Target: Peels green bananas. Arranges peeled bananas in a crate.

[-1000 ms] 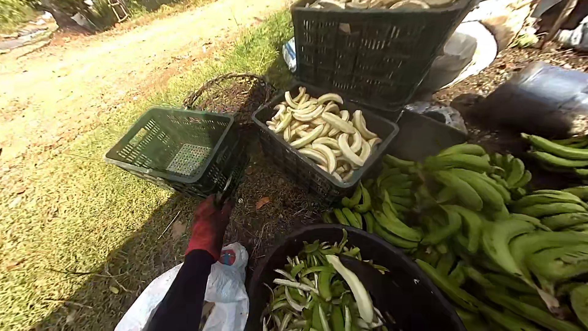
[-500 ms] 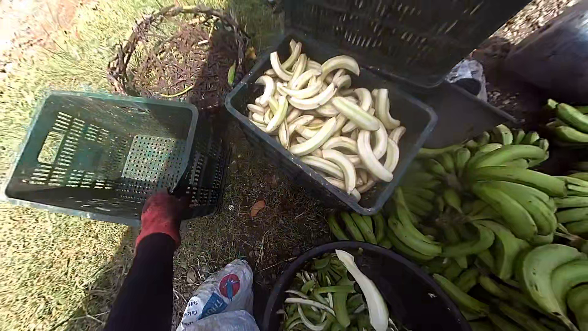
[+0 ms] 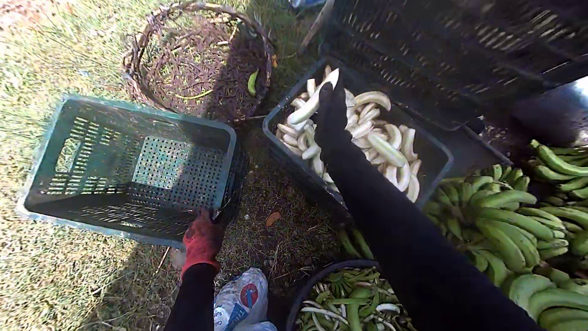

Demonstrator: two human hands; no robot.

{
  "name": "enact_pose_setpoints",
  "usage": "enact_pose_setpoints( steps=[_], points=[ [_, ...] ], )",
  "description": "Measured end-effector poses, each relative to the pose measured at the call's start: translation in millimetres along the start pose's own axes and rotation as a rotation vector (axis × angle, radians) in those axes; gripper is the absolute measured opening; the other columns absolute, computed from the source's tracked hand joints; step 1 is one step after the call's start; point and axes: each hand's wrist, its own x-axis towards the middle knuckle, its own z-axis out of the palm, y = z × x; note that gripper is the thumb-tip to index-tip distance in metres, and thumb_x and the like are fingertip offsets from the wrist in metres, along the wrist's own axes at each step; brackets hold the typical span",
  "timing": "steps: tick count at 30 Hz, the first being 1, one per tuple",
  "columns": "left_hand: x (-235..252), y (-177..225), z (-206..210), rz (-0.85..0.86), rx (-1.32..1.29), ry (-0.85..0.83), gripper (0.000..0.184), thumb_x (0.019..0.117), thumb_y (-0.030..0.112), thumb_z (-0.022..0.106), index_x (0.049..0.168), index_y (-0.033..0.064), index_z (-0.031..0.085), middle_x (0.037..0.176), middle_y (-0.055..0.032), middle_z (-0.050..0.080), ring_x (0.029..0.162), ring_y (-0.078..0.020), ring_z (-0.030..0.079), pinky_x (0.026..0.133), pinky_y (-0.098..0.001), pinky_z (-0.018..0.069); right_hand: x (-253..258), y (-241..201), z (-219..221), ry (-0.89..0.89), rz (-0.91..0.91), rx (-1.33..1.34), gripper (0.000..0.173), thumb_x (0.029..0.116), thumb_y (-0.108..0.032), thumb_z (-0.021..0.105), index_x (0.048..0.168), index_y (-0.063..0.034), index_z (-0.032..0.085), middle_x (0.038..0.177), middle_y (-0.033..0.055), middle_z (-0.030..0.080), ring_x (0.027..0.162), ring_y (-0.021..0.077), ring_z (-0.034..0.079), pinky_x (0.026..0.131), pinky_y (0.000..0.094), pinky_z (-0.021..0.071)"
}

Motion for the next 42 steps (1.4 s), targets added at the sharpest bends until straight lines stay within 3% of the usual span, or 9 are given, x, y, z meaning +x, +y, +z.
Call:
enact_pose_setpoints(
  steps=[2, 5, 13, 16, 20, 26, 33, 39, 42],
  points=[
    [1, -2, 1, 0.008, 0.003, -0.004, 0.048, 0.0993, 0.049, 0.057, 0.13, 0.013, 0.066, 0.122, -0.017, 0.071, 0.118, -0.0377, 0.066, 0.1, -0.0637, 0.0486, 10, 6, 11, -0.14, 0.134, -0.303, 0.053, 0.1098, -0.035, 0.04, 0.151, -0.0029, 0.035, 0.132, 0.0206, 0.057, 0.106, 0.0283, 0.065, 0.083, 0.0457, 0.057],
    [1, -2, 3, 0.016, 0.003, -0.018, 0.049, 0.1001, 0.049, 0.057, 0.133, 0.0127, 0.065, 0.125, -0.0166, 0.07, 0.119, -0.0372, 0.066, 0.101, -0.0628, 0.0484, 11, 6, 4, -0.314, 0.11, -0.993, 0.048, 0.1058, -0.038, 0.047, 0.14, -0.0055, 0.055, 0.128, 0.0245, 0.062, 0.118, 0.0417, 0.061, 0.093, 0.0624, 0.05],
    [2, -4, 5, 0.013, -0.037, -0.014, 0.046, 0.0966, 0.046, 0.063, 0.129, 0.0144, 0.067, 0.125, -0.0137, 0.071, 0.117, -0.0343, 0.067, 0.1, -0.0612, 0.0491, 36, 64, 15, -0.389, -0.083, -1.383, 0.074, 0.1014, -0.057, 0.045, 0.157, -0.0088, 0.035, 0.157, 0.0229, 0.04, 0.149, 0.0497, 0.024, 0.116, 0.0759, 0.012],
    [2, -4, 6, 0.002, -0.04, -0.022, 0.045, 0.0958, 0.045, 0.065, 0.129, 0.0153, 0.067, 0.123, -0.0133, 0.071, 0.117, -0.0349, 0.067, 0.099, -0.063, 0.0488, 20, 68, 23, -0.564, -0.139, -1.432, 0.062, 0.1001, -0.045, 0.052, 0.152, -0.0125, 0.045, 0.144, 0.03, 0.051, 0.143, 0.0494, 0.036, 0.114, 0.0697, 0.0262],
    [2, -3, 3, -0.017, -0.034, -0.029, 0.044, 0.0959, 0.045, 0.065, 0.129, 0.016, 0.067, 0.123, -0.0131, 0.071, 0.117, -0.0345, 0.067, 0.099, -0.0629, 0.0485, 19, 46, 8, -0.736, -0.15, -1.327, 0.036, 0.1049, -0.04, 0.047, 0.128, -0.026, 0.071, 0.126, 0.0123, 0.069, 0.121, 0.0387, 0.06, 0.096, 0.0663, 0.0441],
    [2, -5, 2, -0.022, -0.018, -0.003, 0.045, 0.0948, 0.045, 0.066, 0.129, 0.0164, 0.068, 0.121, -0.0116, 0.072, 0.115, -0.0328, 0.068, 0.1, -0.0608, 0.0493, 58, 65, 25, -0.561, -0.251, -1.325, 0.068, 0.0925, -0.045, 0.066, 0.153, -0.0216, 0.046, 0.16, 0.0166, 0.038, 0.148, 0.0504, 0.026, 0.11, 0.0786, 0.0215],
    [0, 1, 2, -0.044, -0.006, -0.005, 0.043, 0.094, 0.044, 0.067, 0.127, 0.0171, 0.069, 0.12, -0.0115, 0.073, 0.115, -0.0334, 0.067, 0.099, -0.0621, 0.0488, 53, 84, 24, -0.517, -0.239, -1.329, 0.052, 0.0885, -0.022, 0.07, 0.139, -0.0283, 0.06, 0.151, 0.0045, 0.052, 0.127, 0.0455, 0.053, 0.094, 0.0706, 0.0436],
    [0, 0, 4, -0.034, -0.019, 0.002, 0.043, 0.0932, 0.043, 0.069, 0.125, 0.0141, 0.069, 0.118, -0.0155, 0.072, 0.113, -0.0363, 0.068, 0.097, -0.0644, 0.0487, 38, 60, -18, -0.832, -0.397, -1.228, 0.048, 0.0967, -0.035, 0.066, 0.144, -0.0265, 0.057, 0.15, 0.0057, 0.053, 0.132, 0.0408, 0.051, 0.099, 0.0672, 0.0425],
    [0, -2, 4, -0.017, -0.027, 0.003, 0.043, 0.0934, 0.043, 0.069, 0.125, 0.0129, 0.069, 0.118, -0.0174, 0.072, 0.113, -0.0388, 0.067, 0.097, -0.066, 0.0483, 8, 52, -80, -0.551, -0.404, -1.083, 0.066, 0.0987, -0.055, 0.055, 0.153, -0.0199, 0.046, 0.159, 0.0103, 0.042, 0.144, 0.0348, 0.041, 0.111, 0.0641, 0.0355]
  ],
)
